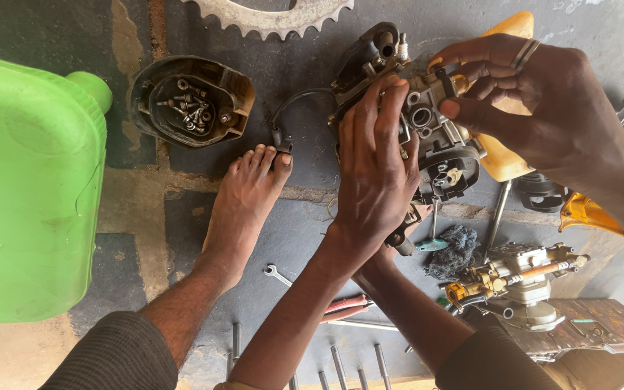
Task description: The person sits on the floor and disassembles a small engine block using a screwdriver and wrench. They remove the top cover, extract internal components, and place them into a green container while handling various tools and engine parts.
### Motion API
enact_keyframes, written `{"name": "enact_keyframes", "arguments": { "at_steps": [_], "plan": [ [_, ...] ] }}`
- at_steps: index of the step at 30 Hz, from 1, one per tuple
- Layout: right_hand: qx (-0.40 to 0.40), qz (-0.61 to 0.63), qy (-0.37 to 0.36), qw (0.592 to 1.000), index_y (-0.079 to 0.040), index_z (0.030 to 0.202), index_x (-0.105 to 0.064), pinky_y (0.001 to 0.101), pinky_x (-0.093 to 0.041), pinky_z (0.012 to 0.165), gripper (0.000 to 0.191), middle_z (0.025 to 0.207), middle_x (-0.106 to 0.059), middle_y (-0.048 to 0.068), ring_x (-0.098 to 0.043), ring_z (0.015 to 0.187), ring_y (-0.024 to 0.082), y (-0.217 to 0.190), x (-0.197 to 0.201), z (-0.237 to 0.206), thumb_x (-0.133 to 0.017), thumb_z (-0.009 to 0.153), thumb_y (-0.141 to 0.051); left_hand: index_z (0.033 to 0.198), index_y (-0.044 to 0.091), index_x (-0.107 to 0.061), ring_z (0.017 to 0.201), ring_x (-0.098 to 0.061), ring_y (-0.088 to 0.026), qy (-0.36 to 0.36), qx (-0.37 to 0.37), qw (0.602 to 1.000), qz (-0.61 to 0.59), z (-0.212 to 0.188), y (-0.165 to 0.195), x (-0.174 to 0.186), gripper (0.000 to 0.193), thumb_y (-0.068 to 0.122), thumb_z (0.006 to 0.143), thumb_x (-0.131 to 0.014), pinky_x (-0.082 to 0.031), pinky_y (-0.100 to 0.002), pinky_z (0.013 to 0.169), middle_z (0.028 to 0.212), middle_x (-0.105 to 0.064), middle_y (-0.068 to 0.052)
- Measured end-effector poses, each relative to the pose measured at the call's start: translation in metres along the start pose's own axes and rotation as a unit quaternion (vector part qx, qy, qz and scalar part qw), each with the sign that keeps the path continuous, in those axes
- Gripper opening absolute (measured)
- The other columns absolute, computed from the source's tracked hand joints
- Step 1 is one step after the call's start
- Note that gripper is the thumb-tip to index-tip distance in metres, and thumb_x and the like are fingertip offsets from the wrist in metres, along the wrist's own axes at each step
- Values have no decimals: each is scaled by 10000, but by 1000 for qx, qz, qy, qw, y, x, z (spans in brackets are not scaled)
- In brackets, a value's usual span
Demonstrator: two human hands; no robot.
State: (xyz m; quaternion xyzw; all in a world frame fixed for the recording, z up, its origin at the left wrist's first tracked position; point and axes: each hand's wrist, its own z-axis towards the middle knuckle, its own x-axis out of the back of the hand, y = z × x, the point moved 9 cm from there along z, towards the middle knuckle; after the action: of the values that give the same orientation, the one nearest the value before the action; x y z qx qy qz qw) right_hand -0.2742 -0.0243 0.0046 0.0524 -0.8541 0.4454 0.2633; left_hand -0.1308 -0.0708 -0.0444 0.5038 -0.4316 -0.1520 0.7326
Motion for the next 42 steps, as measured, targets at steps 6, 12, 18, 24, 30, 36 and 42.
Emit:
{"name": "enact_keyframes", "arguments": {
  "at_steps": [6, 12, 18, 24, 30, 36, 42],
  "plan": [
    [62, -131, 33, 989, 45, 1283, -661, 393, -549, 881, 444, 1184, -718, 172, -688, 1003, 241, -29, 9, -1, -813, 890, -97, 1597, 119, -250, 1396, -508, -351, 16, -6, 999, -27, -1, 1, 3, 762, -1, 1013, -724, -444, -497, 1219, 1509, -420, -218],
    [114, -209, 145, 960, 12, 1323, -636, 346, -545, 999, 311, 1234, -674, 139, -643, 1106, 227, -58, 22, -35, -793, 1070, -79, 1591, 120, -262, 1392, -523, -328, 24, 1, 1000, -17, -2, -2, 1, 752, 0, 1020, -736, -462, -458, 1219, 1508, -445, -197],
    [195, -234, 149, 941, 28, 1184, -687, 355, -576, 853, 326, 1150, -694, 165, -681, 1012, 268, -83, -5, -24, -809, 885, -15, 1597, 102, -246, 1425, -504, -321, 42, -24, 998, -37, -1, -2, 0, 743, -11, 1048, -733, -459, -429, 1248, 1533, -436, -186],
    [270, -300, 171, 899, 75, 1147, -708, 440, -589, 874, 295, 1175, -694, 191, -692, 1058, 328, -105, 5, -41, -838, 882, 53, 1583, 89, -270, 1398, -521, -319, 31, -3, 999, -38, -2, -3, 2, 732, -4, 1025, -733, -458, -453, 1226, 1499, -454, -192],
    [275, -286, 82, 914, 5, 1044, -764, 323, -623, 765, 268, 1155, -719, 165, -722, 1008, 254, -90, -20, -29, -810, 788, 71, 1582, 90, -269, 1401, -524, -324, 54, -19, 997, -44, 3, 0, 6, 712, 3, 1043, -727, -451, -452, 1225, 1484, -471, -183],
    [281, -274, 161, 906, 41, 1074, -756, 401, -620, 802, 224, 1116, -705, 167, -704, 1018, 280, -114, 3, -39, -810, 856, 45, 1566, 93, -293, 1386, -537, -311, 47, -2, 998, -36, 2, -3, 4, 712, -2, 1015, -734, -458, -450, 1208, 1473, -485, -179],
    [290, -326, 93, 895, -8, 1067, -777, 323, -643, 804, 272, 1133, -726, 158, -715, 1055, 293, -99, -23, -24, -857, 808, -35, 1559, 77, -263, 1400, -510, -340, 39, -22, 997, -55, 2, -1, 6, 761, -17, 966, -731, -428, -480, 1225, 1536, -462, -189]
  ]
}}
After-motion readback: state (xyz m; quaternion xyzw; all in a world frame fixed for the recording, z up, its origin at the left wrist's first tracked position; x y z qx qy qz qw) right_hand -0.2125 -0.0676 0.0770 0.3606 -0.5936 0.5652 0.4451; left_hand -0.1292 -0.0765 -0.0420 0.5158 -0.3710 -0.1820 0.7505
